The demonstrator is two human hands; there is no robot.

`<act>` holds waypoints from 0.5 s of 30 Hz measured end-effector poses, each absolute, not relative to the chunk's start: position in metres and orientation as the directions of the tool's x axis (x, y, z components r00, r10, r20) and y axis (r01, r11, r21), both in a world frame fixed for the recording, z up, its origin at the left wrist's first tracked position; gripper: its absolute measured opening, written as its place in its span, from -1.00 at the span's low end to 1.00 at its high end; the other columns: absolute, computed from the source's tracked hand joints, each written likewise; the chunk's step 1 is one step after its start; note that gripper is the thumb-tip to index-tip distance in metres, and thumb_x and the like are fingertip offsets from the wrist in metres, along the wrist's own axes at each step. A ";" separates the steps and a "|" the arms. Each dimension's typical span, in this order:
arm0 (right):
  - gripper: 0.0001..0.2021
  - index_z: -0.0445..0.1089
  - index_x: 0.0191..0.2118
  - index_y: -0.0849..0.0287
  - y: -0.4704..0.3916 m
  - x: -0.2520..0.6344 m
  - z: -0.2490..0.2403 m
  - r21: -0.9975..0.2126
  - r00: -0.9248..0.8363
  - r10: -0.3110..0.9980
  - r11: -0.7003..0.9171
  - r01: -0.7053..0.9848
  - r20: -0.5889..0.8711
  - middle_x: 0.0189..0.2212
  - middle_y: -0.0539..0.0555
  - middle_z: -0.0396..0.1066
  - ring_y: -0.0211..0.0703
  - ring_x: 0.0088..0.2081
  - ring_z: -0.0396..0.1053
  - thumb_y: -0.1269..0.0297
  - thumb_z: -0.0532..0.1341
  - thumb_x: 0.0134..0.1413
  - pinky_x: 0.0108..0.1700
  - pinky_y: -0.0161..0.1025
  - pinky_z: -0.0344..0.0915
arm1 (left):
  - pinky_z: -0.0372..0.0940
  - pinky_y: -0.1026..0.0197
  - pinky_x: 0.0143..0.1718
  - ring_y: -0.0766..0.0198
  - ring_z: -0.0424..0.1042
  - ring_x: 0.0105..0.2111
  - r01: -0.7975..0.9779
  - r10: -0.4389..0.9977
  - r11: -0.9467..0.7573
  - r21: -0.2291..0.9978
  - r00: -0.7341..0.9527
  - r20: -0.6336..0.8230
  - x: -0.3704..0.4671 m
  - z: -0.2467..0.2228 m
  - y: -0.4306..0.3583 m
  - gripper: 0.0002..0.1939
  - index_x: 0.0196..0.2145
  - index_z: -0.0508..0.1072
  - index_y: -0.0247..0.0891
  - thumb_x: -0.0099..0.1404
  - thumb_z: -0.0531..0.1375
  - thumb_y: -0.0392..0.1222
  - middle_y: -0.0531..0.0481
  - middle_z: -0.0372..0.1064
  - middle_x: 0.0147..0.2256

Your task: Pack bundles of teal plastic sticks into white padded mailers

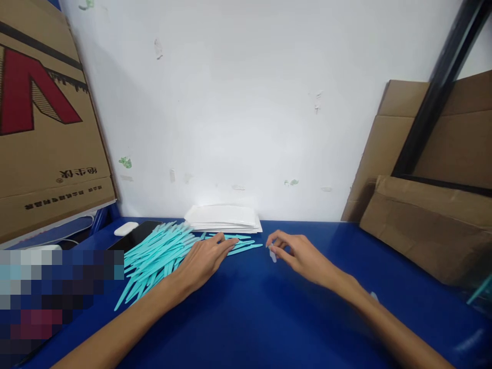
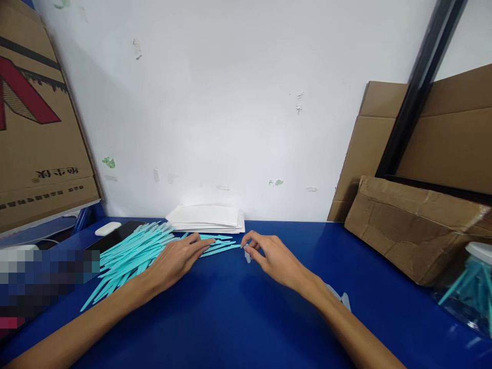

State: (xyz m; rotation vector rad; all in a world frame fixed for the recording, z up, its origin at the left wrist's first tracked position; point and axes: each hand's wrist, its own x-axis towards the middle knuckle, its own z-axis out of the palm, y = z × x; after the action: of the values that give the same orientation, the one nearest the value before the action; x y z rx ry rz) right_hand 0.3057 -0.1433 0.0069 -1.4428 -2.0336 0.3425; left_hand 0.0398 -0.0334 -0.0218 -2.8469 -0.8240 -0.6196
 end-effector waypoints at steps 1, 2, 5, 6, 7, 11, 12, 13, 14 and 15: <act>-0.72 0.43 0.00 0.05 -0.142 0.304 0.003 -0.495 -0.219 0.904 0.390 0.776 0.368 -0.23 0.04 0.58 -0.12 -0.24 0.52 0.12 0.04 0.38 -0.19 -0.22 0.38 | 0.14 0.26 -0.41 0.25 0.39 -0.38 0.541 0.493 -0.841 0.002 0.764 0.417 0.040 -0.022 -0.033 -0.65 0.11 0.36 -0.05 0.55 -0.13 -0.12 0.01 0.33 -0.27; -0.71 0.47 0.00 0.03 -0.140 0.303 -0.001 -0.462 -0.221 0.892 0.401 0.791 0.395 -0.15 0.04 0.58 -0.09 -0.16 0.52 0.14 0.03 0.39 -0.13 -0.20 0.39 | 0.15 0.25 -0.40 0.23 0.40 -0.36 0.546 0.495 -0.838 0.000 0.761 0.419 0.040 -0.022 -0.033 -0.65 0.11 0.36 -0.06 0.55 -0.13 -0.12 0.01 0.34 -0.27; -0.69 0.47 0.09 -0.01 -0.136 0.304 -0.011 -0.412 -0.213 0.875 0.403 0.817 0.434 -0.04 0.03 0.57 -0.05 -0.06 0.52 0.17 0.08 0.36 -0.06 -0.18 0.40 | 0.19 0.24 -0.37 0.20 0.44 -0.30 0.539 0.482 -0.842 -0.013 0.763 0.430 0.040 -0.025 -0.032 -0.64 0.13 0.37 -0.09 0.55 -0.11 -0.13 -0.02 0.39 -0.22; -0.70 0.47 0.08 -0.01 -0.135 0.305 -0.013 -0.402 -0.205 0.876 0.394 0.827 0.437 -0.07 0.03 0.58 -0.05 -0.08 0.53 0.17 0.11 0.35 -0.08 -0.18 0.41 | 0.19 0.24 -0.37 0.20 0.44 -0.29 0.533 0.473 -0.846 -0.020 0.767 0.433 0.040 -0.026 -0.032 -0.64 0.13 0.37 -0.10 0.55 -0.11 -0.13 -0.03 0.40 -0.21; -0.72 0.49 0.05 -0.01 -0.134 0.306 -0.014 -0.391 -0.198 0.875 0.386 0.836 0.441 -0.11 0.02 0.60 -0.06 -0.12 0.54 0.16 0.14 0.33 -0.11 -0.19 0.42 | 0.20 0.24 -0.37 0.21 0.45 -0.29 0.526 0.464 -0.850 -0.025 0.771 0.435 0.040 -0.026 -0.032 -0.64 0.12 0.38 -0.10 0.55 -0.11 -0.13 -0.04 0.41 -0.20; -0.83 0.52 -0.15 -0.01 -0.133 0.306 -0.016 -0.317 -0.189 0.859 0.368 0.874 0.475 -0.21 0.00 0.57 -0.14 -0.24 0.53 0.15 0.18 0.31 -0.22 -0.24 0.40 | 0.21 0.25 -0.35 0.23 0.46 -0.29 0.489 0.433 -0.872 -0.026 0.794 0.428 0.041 -0.025 -0.035 -0.62 0.11 0.41 -0.11 0.56 -0.12 -0.11 -0.04 0.44 -0.18; -0.83 0.52 -0.18 0.00 -0.133 0.306 -0.016 -0.296 -0.182 0.855 0.357 0.886 0.486 -0.18 0.01 0.55 -0.15 -0.26 0.51 0.15 0.18 0.32 -0.26 -0.25 0.39 | 0.22 0.25 -0.35 0.23 0.46 -0.28 0.482 0.427 -0.876 -0.024 0.798 0.425 0.041 -0.025 -0.036 -0.62 0.11 0.41 -0.11 0.56 -0.12 -0.10 -0.03 0.44 -0.18; -0.83 0.51 -0.21 0.00 -0.134 0.306 -0.015 -0.279 -0.172 0.850 0.346 0.896 0.498 -0.14 0.02 0.53 -0.16 -0.26 0.50 0.15 0.18 0.32 -0.28 -0.25 0.38 | 0.22 0.25 -0.34 0.23 0.46 -0.27 0.475 0.423 -0.880 -0.021 0.801 0.423 0.041 -0.025 -0.036 -0.62 0.11 0.41 -0.11 0.56 -0.12 -0.10 -0.03 0.44 -0.18; -0.83 0.51 -0.23 0.01 -0.134 0.306 -0.015 -0.272 -0.163 0.845 0.337 0.901 0.509 -0.11 0.03 0.51 -0.16 -0.26 0.49 0.14 0.18 0.31 -0.29 -0.25 0.38 | 0.23 0.24 -0.33 0.23 0.46 -0.26 0.469 0.419 -0.883 -0.016 0.804 0.422 0.041 -0.024 -0.036 -0.61 0.12 0.41 -0.11 0.56 -0.12 -0.09 -0.03 0.44 -0.18; -0.83 0.50 -0.23 0.01 -0.135 0.305 -0.014 -0.276 -0.155 0.843 0.335 0.901 0.516 -0.10 0.02 0.51 -0.16 -0.24 0.49 0.14 0.18 0.31 -0.28 -0.25 0.38 | 0.23 0.24 -0.33 0.24 0.46 -0.26 0.463 0.416 -0.886 -0.012 0.806 0.421 0.041 -0.024 -0.037 -0.61 0.12 0.41 -0.11 0.56 -0.12 -0.09 -0.02 0.44 -0.18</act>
State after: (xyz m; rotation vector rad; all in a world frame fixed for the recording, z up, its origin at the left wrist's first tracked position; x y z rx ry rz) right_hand 0.3054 -0.1346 -0.0143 -1.5228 -2.0096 -0.1275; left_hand 0.0406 -0.0366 -0.0241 -2.8764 -0.7024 -0.6313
